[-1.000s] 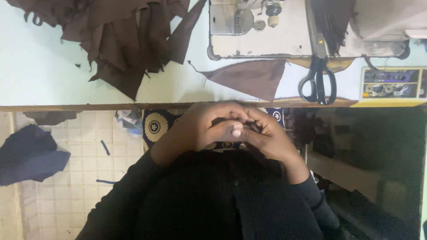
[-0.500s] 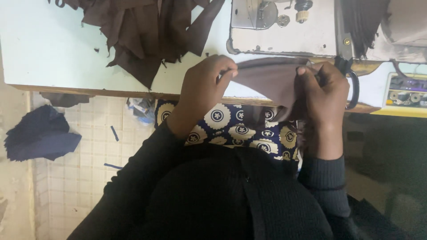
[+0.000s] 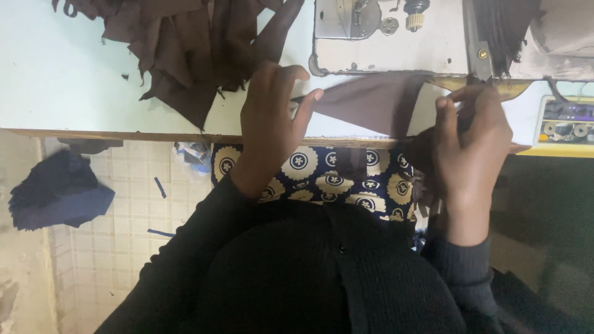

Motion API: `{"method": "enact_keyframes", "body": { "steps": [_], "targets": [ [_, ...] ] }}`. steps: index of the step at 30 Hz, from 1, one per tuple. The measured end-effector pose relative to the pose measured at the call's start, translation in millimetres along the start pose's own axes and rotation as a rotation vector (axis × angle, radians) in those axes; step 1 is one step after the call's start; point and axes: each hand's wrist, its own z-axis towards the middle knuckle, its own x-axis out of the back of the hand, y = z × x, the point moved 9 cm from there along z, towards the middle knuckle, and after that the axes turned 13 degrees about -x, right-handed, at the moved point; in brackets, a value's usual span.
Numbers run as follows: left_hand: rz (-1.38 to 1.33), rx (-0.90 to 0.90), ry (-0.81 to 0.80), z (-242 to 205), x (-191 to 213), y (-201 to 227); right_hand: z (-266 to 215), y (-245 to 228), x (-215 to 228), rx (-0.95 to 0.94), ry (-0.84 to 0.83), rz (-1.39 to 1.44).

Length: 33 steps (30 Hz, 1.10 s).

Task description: Folding and trimming small brown fabric pieces at a sewing workstation

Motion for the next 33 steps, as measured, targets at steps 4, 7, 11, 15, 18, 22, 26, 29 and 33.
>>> {"method": "enact_keyframes", "body": {
  "steps": [4, 7, 11, 15, 18, 22, 26, 29, 33],
  "targets": [
    [-0.357, -0.143, 0.032, 1, -11, 64, -36, -21, -14, -0.293, -0.391, 0.466],
    [-0.799, -0.138, -0.249, -6, -37, 91, -53, -29, -31, -0.228, -0.491, 0.64],
    [-0.93, 0.14, -0.323, -13, -46, 74, -39, -21, -23, -0.253, -0.388, 0.619],
    [-0.783, 0.186, -0.268, -11, -36, 54, -41, -9, -39, -0.322, -0.481, 0.6],
    [-0.659, 0.274, -0.299, -7, -26, 40, -33, 7, -44, -0.306, -0.383, 0.618],
    [-0.457, 0.263, -0.27, -15, -19, 16, -22, 12, -40, -0.313, -0.248, 0.709],
    [-0.435, 0.25, -0.235, -11, -17, 7, 1, 17, -36, -0.186, -0.112, 0.47],
    [-0.43, 0.248, -0.154, -9, -19, -9, 19, 24, -31, -0.035, 0.027, 0.495],
    [-0.204, 0.071, -0.105, 1, -19, -11, 33, 10, -43, 0.107, 0.087, 0.21]
  ]
}}
